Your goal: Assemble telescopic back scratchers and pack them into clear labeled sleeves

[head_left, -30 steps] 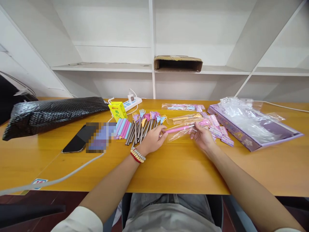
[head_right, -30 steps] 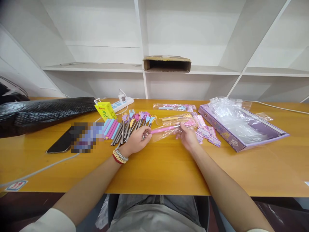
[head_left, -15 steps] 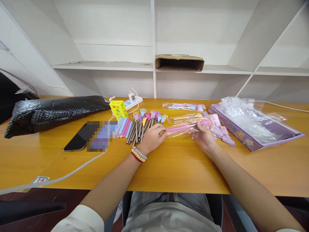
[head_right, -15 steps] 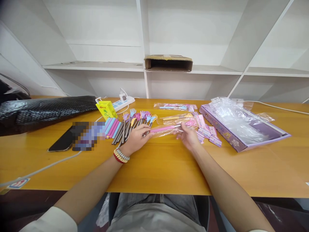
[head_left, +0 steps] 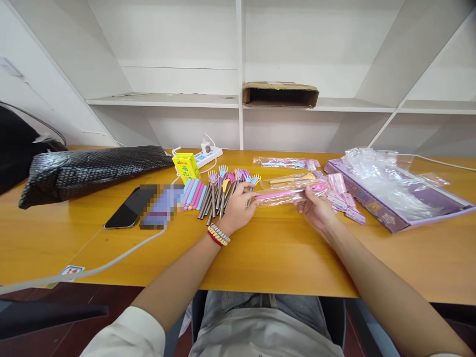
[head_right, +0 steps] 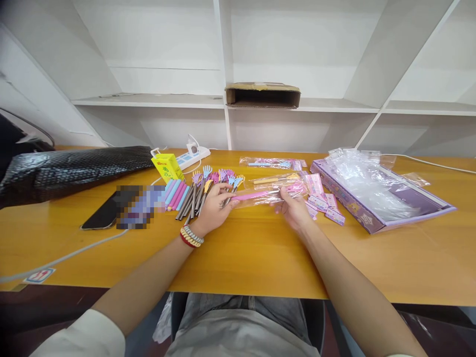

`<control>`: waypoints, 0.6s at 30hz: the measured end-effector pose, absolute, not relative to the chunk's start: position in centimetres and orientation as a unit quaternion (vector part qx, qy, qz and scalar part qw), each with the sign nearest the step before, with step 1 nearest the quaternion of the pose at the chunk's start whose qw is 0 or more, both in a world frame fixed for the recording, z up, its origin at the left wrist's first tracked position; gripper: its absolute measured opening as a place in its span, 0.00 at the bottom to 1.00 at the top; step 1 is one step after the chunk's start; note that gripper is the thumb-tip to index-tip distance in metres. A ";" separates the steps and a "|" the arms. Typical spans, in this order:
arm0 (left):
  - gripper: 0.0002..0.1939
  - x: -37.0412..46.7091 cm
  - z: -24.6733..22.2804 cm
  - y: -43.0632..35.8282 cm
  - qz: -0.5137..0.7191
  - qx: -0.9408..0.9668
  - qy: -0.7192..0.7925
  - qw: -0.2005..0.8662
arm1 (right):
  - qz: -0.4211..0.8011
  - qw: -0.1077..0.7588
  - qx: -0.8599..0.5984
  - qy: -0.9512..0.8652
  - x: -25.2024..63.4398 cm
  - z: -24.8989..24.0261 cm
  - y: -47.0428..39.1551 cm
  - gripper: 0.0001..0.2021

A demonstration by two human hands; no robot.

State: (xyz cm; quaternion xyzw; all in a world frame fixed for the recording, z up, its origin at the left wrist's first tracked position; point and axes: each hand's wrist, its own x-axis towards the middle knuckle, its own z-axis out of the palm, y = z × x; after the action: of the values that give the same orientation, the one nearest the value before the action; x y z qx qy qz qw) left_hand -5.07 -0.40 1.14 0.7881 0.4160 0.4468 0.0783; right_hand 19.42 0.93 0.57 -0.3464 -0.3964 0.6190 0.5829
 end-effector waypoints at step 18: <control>0.08 -5.0 1.0 -0.2 0.444 0.782 0.428 0.088 | 0.624 0.660 -0.303 -0.289 20.6 1.2 1.9 0.11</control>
State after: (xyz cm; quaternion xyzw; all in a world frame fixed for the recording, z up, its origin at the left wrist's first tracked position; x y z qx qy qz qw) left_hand -5.02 -0.16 1.00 0.7820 0.4282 0.4442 0.0882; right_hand 20.62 1.88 1.18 -0.3028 -0.2885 0.6243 0.6598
